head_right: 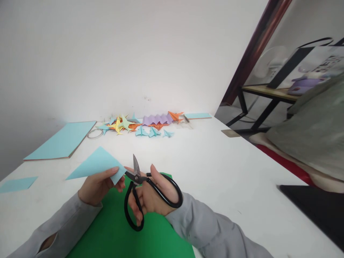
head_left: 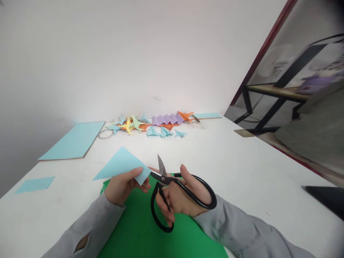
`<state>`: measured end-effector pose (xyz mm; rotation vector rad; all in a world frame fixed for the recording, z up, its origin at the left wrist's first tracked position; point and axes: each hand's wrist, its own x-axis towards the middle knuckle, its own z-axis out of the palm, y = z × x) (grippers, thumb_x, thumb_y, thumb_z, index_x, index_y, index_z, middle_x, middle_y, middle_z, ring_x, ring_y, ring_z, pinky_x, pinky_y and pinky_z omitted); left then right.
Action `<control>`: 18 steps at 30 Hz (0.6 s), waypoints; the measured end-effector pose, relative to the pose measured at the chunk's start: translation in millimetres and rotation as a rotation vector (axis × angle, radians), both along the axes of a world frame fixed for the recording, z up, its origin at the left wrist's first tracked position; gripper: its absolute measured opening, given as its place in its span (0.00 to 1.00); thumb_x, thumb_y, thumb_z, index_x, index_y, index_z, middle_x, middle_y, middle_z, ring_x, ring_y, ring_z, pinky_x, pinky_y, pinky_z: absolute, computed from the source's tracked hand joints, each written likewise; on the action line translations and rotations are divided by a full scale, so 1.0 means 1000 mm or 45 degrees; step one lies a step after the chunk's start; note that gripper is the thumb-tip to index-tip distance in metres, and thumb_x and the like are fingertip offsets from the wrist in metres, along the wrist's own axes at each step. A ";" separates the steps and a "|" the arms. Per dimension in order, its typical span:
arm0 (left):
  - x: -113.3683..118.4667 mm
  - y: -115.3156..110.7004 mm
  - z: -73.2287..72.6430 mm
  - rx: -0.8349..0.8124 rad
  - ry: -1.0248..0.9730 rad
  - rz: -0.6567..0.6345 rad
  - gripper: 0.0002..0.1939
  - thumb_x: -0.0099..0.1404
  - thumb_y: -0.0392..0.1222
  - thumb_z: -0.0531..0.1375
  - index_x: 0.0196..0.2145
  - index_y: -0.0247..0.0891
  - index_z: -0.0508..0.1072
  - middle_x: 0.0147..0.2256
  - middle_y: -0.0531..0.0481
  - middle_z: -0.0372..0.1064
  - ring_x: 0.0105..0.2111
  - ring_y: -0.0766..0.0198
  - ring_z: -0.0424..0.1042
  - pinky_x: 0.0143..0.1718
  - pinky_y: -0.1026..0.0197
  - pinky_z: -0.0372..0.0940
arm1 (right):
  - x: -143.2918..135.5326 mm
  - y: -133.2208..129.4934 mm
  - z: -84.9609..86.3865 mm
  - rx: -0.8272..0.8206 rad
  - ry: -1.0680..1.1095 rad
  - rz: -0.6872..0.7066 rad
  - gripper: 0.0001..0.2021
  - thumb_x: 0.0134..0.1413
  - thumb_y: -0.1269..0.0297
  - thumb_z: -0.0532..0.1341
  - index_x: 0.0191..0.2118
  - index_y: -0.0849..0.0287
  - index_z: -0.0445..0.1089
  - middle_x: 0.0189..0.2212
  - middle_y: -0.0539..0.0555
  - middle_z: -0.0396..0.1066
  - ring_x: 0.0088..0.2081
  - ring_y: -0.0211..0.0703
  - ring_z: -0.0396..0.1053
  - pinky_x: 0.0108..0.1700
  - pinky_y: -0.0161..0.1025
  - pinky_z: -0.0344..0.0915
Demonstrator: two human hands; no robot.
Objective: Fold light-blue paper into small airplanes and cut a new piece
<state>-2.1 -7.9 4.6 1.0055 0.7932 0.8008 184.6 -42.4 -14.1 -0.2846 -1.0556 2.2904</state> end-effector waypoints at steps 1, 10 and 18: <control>0.000 0.000 0.000 0.007 0.005 0.009 0.12 0.56 0.42 0.58 0.33 0.30 0.77 0.21 0.46 0.70 0.21 0.63 0.69 0.22 0.63 0.64 | 0.000 0.000 0.000 -0.001 -0.002 0.005 0.41 0.47 0.34 0.30 0.58 0.61 0.44 0.24 0.53 0.65 0.22 0.41 0.64 0.26 0.41 0.59; 0.002 -0.001 -0.005 0.001 0.046 -0.100 0.14 0.55 0.44 0.59 0.35 0.33 0.76 0.21 0.47 0.69 0.21 0.62 0.69 0.21 0.63 0.64 | -0.001 -0.001 -0.003 -0.034 0.024 0.039 0.40 0.48 0.35 0.33 0.54 0.64 0.51 0.24 0.54 0.65 0.21 0.40 0.64 0.28 0.44 0.61; 0.003 -0.002 -0.005 -0.043 0.006 -0.075 0.13 0.55 0.43 0.59 0.34 0.31 0.76 0.21 0.47 0.69 0.21 0.63 0.70 0.21 0.64 0.64 | -0.003 0.000 -0.003 -0.066 0.050 0.012 0.41 0.48 0.35 0.29 0.51 0.66 0.53 0.23 0.54 0.64 0.20 0.40 0.63 0.24 0.41 0.60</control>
